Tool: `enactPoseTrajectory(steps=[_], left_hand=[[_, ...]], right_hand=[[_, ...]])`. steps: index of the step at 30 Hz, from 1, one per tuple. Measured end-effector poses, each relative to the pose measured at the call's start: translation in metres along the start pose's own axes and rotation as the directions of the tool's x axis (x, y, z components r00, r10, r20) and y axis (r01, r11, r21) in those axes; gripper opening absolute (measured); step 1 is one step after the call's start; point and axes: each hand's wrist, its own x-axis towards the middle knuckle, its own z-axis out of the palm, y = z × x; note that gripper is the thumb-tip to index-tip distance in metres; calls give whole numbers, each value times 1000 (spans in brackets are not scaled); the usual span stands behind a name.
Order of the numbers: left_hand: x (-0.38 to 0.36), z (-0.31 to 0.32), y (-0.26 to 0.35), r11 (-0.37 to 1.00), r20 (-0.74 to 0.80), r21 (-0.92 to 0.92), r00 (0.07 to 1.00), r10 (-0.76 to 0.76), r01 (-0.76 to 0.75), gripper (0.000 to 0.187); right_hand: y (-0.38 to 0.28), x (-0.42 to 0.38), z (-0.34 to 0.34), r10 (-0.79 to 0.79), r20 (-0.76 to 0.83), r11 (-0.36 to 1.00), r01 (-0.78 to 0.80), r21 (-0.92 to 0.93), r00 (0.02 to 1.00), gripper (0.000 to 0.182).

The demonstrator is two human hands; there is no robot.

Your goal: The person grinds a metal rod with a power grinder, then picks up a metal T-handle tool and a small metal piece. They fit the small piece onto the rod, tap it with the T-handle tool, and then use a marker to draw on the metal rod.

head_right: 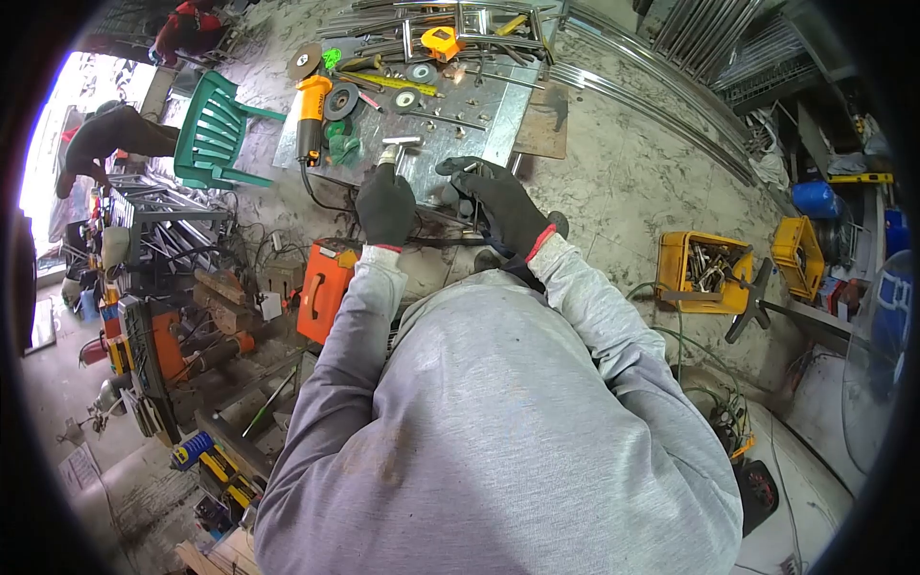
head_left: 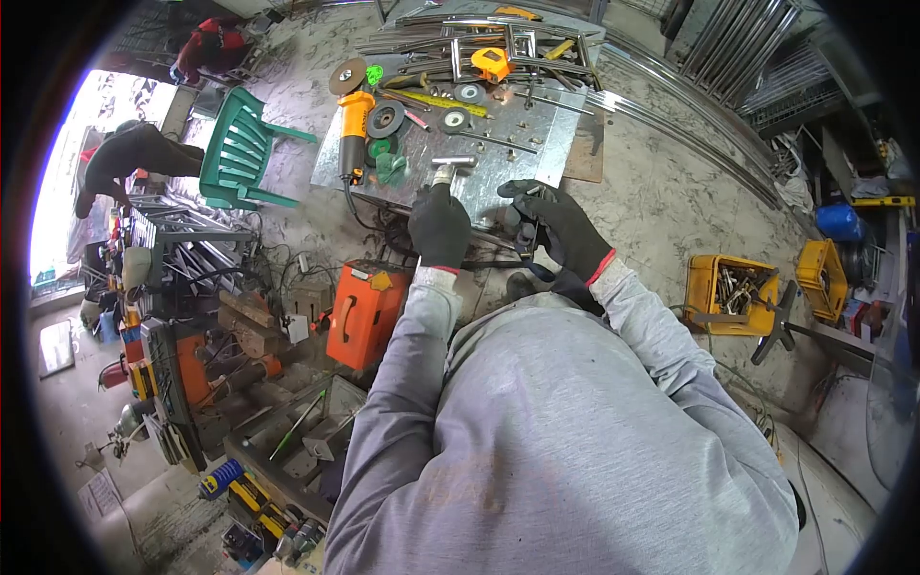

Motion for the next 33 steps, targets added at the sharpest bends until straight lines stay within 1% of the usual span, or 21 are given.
enactPoseTrajectory(steps=[2, 5, 8, 9, 10, 11, 13, 16, 17, 18, 20, 21, 22, 23, 25, 27, 29, 30, 31, 32, 33], left_hand=[[4, 12, 0, 999, -5, 30, 1000, 11, -11, 24], [9, 15, 2, 993, 12, 98, 998, 69, -70, 22], [8, -24, 28, 997, 98, 74, 995, -26, 19, 27], [7, -42, 42, 969, 89, -245, 995, 38, -15, 30], [5, -57, 54, 842, 57, -537, 994, 92, -47, 34], [2, -68, 62, 843, 53, -536, 995, 87, -46, 34], [-5, -82, 74, 618, 289, -781, 928, 234, 88, 38], [-10, -86, 74, 635, 373, -762, 889, 267, 129, 37], [-9, -99, 79, 677, 518, -685, 833, 194, 268, 37], [-11, -104, 79, 675, 519, -685, 834, 187, 274, 37], [-13, -111, 77, 598, 654, -660, 739, 162, 454, 36], [-15, -110, 74, 596, 653, -660, 742, 153, 458, 36], [-16, -107, 73, 676, 588, -645, 796, 141, 357, 33], [-18, -105, 73, 749, 520, -612, 843, 138, 255, 31], [-23, -106, 75, 752, 489, -613, 864, 121, 242, 29], [-30, -102, 78, 757, 459, -612, 882, 106, 227, 27], [-37, -91, 79, 314, 351, -893, 936, 36, 322, 26], [-37, -88, 77, 312, 349, -894, 936, 37, 321, 26], [-36, -86, 75, 153, 348, -926, 937, -15, 346, 26], [-35, -87, 74, -10, 353, -936, 933, -67, 353, 27], [-33, -91, 75, -35, 330, -944, 940, -84, 329, 28]], right_hand=[[1, -4, -1, 5, -29, 1000, -6, -22, 1000, 37], [0, -9, -2, -40, -36, 998, 38, -44, 999, 30], [-2, -14, 0, -36, -110, 996, 27, -86, 993, 29], [-1, -14, -4, -47, -110, 986, 29, -162, 993, 29], [1, -13, -8, -57, -105, 971, 30, -238, 993, 30], [3, -11, -12, -55, -100, 970, 30, -241, 993, 30], [6, -8, -18, -84, -74, 836, 30, -548, 994, 34], [7, -11, -14, -93, -31, 719, 46, -693, 995, 34], [4, -15, -11, -88, -31, 718, 42, -695, 996, 34], [1, -20, -8, -12, -19, 767, -3, -642, 1000, 30], [-7, -29, 3, 71, 7, 806, -53, -590, 997, 28], [-10, -34, 9, 143, 47, 894, -109, -435, 989, 28], [-12, -37, 12, 206, 96, 947, -174, -269, 974, 28], [-8, -34, 3, 212, 99, 945, -179, -273, 972, 28], [2, -25, -22, 315, 362, 944, -329, -24, 877, 24], [3, -29, -18, 272, 374, 955, -296, 6, 887, 30], [-1, -30, -14, 222, 385, 966, -255, 38, 896, 39], [-4, -31, -13, 207, 409, 968, -246, 45, 889, 49], [-6, -32, -11, 192, 433, 970, -238, 54, 881, 59], [-8, -33, -10, 192, 431, 970, -237, 54, 882, 59], [-9, -34, -8, 207, 442, 962, -263, 69, 873, 65]])
